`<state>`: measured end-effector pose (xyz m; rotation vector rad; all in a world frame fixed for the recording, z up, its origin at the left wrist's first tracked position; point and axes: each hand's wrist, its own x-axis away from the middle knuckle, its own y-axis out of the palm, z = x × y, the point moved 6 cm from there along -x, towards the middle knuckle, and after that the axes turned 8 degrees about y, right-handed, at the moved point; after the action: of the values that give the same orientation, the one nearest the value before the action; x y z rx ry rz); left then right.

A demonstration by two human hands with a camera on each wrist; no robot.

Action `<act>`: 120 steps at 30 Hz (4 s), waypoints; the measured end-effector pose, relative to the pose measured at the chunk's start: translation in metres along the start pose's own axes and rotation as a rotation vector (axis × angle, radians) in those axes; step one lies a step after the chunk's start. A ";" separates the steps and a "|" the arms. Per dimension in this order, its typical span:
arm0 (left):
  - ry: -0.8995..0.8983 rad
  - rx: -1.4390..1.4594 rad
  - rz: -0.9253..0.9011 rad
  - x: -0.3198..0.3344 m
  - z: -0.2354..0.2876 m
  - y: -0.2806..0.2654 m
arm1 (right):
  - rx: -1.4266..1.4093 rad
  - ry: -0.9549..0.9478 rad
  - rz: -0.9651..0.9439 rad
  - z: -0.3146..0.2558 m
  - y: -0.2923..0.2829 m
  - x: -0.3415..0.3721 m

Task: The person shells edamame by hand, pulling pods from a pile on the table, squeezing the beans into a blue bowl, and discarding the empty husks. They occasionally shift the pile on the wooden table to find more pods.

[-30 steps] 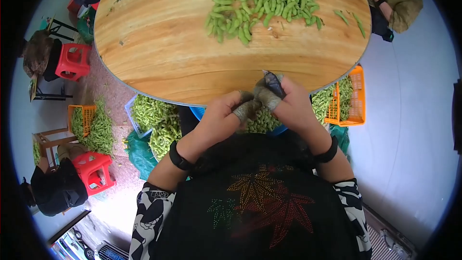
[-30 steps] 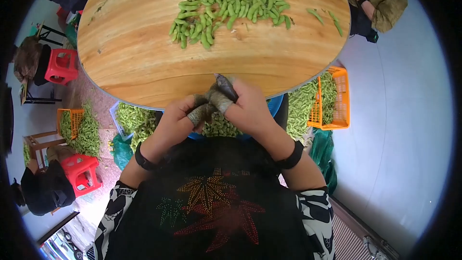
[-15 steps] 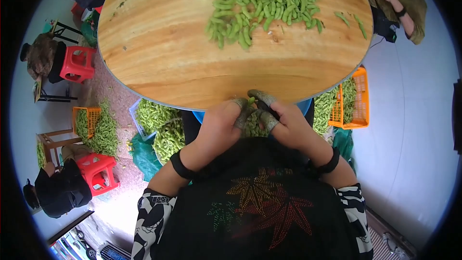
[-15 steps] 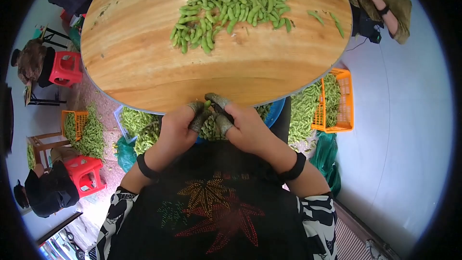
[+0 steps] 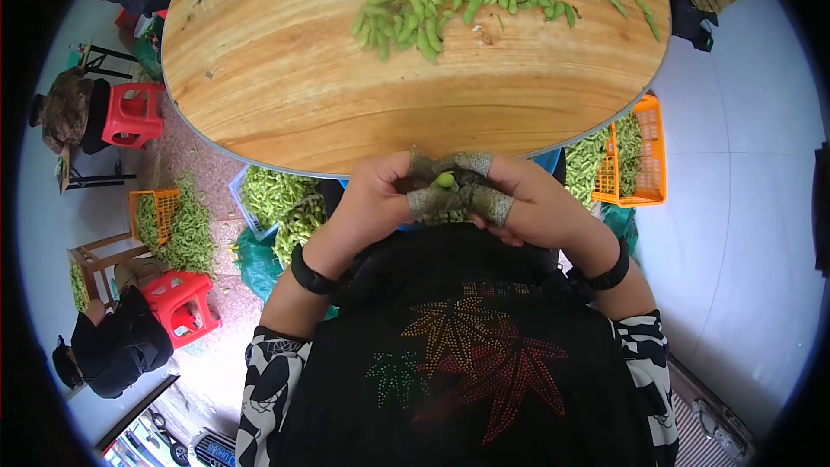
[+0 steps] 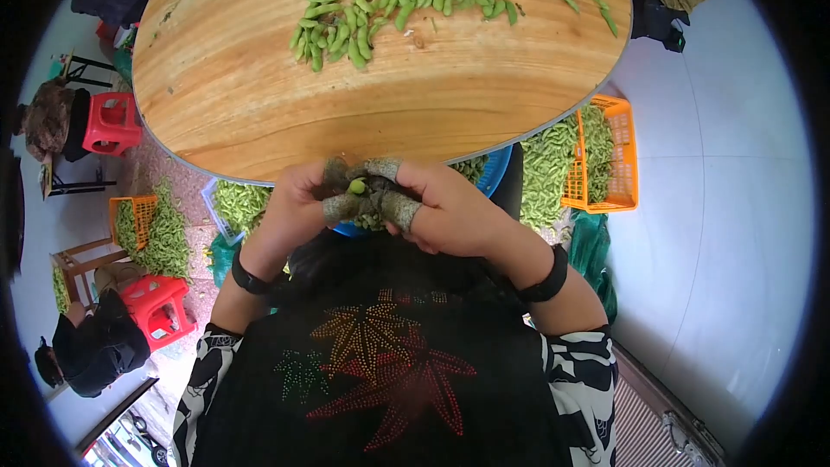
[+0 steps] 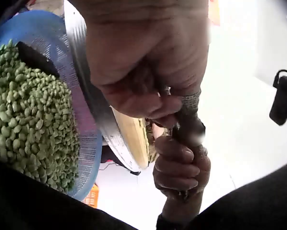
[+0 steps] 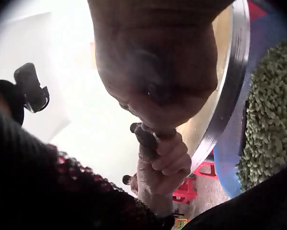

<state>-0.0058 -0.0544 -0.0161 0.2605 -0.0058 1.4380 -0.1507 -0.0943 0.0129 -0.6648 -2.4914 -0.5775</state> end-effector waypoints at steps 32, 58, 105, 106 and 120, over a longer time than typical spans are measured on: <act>0.013 -0.358 -0.082 0.028 -0.015 0.000 | 0.915 -0.514 0.401 0.005 0.003 -0.001; -0.032 0.048 -0.003 0.023 -0.015 -0.012 | 0.642 -0.379 0.541 0.001 -0.020 -0.003; 0.245 -0.364 0.124 -0.014 0.016 -0.019 | 0.597 -0.357 0.366 -0.029 -0.020 -0.020; 0.244 -0.366 0.123 -0.013 0.015 -0.018 | 0.596 -0.357 0.345 -0.028 -0.019 -0.020; 0.287 -0.135 0.079 0.002 0.015 -0.007 | -0.140 0.034 0.017 -0.008 -0.006 -0.014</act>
<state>0.0033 -0.0564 -0.0024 -0.0589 0.1220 1.5362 -0.1407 -0.1077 0.0099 -0.7214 -2.4283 -0.7554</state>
